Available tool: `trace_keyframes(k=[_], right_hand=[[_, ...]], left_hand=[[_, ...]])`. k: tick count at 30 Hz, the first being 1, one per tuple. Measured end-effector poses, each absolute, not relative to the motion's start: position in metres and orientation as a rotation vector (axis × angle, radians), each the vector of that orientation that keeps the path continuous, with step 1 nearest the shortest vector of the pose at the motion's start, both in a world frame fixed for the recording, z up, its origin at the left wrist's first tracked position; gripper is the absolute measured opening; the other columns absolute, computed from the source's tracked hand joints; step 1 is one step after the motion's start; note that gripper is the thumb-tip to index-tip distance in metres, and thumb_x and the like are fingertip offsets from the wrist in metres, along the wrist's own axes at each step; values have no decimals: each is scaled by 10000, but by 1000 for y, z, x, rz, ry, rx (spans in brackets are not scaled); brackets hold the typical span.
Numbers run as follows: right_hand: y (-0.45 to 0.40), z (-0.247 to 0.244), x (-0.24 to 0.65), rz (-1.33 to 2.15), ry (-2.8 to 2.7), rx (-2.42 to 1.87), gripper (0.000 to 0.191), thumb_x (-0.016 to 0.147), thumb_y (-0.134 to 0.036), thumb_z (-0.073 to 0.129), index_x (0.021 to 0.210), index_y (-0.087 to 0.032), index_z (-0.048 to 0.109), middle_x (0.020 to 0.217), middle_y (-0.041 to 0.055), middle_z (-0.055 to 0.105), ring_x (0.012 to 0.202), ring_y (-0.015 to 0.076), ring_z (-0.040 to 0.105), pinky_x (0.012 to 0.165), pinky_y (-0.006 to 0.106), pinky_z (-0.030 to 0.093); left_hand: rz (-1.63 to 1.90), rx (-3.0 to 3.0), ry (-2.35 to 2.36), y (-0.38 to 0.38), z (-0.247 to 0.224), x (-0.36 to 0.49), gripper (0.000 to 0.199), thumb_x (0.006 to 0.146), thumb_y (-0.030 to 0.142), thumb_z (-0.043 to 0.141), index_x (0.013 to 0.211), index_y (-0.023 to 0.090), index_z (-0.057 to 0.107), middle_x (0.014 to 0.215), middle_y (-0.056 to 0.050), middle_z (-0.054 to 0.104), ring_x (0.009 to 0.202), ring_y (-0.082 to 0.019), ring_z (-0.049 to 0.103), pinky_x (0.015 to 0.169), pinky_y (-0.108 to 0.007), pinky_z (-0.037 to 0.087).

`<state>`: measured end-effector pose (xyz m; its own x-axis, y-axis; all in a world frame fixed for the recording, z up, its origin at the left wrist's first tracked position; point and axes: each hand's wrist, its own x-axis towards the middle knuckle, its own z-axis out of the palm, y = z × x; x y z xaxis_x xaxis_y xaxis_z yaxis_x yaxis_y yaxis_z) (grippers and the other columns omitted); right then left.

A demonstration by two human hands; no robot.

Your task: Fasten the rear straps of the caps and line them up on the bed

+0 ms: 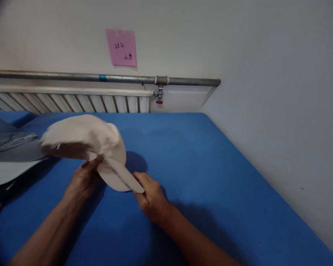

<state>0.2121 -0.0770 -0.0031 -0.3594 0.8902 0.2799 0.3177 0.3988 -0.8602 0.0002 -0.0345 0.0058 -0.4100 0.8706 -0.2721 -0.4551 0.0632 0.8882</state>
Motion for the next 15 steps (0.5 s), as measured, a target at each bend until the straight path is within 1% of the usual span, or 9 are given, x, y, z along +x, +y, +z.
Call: trace_keyframes(k=[1,2,4,6,8,10,15], right_hand=[[-77,-3,212,1015,-1797,-1096,235,919,-348,443,1003,-208,610,860,62,666,774,191,629,725,323,517],[-76,-3,211,1098,-1716,-1148,254,916,-399,453,934,-207,619,791,51,656,713,186,621,679,315,513],[-75,-4,209,1233,-1576,-1227,334,897,-479,467,799,-198,617,661,40,621,614,180,598,602,308,493],[-73,-5,208,1320,-1473,-1283,390,873,-522,481,707,-190,599,566,32,579,543,173,572,547,304,467],[-71,-6,207,1365,-1412,-1309,402,853,-534,500,668,-186,580,522,21,554,502,160,550,513,293,444],[-69,-7,206,1390,-1391,-1309,389,839,-531,518,671,-185,575,517,15,554,491,150,540,502,283,431],[-69,-10,207,1434,-1375,-1305,406,830,-551,526,679,-178,579,515,17,563,496,145,542,512,281,432]], left_hand=[[1574,481,1263,-34,6,0,128,798,214,716,869,140,641,806,-14,648,630,-117,597,551,-233,503],[1569,486,1261,-34,6,-1,142,740,205,755,781,149,631,721,5,627,563,-102,564,502,-211,467],[1566,502,1265,-34,7,-1,238,643,225,811,640,169,580,579,39,554,473,-79,495,439,-192,408],[1564,526,1278,-34,8,-2,326,587,256,838,563,177,522,500,62,484,436,-66,448,417,-181,378],[1558,557,1301,-34,8,-3,367,554,265,849,530,179,494,475,69,460,433,-61,434,416,-174,369],[1551,590,1325,-34,7,-4,374,538,262,852,517,177,489,477,64,471,445,-63,438,423,-172,367],[1537,653,1352,-32,5,-9,345,584,311,823,537,179,507,467,71,429,432,-64,401,412,-181,328]])
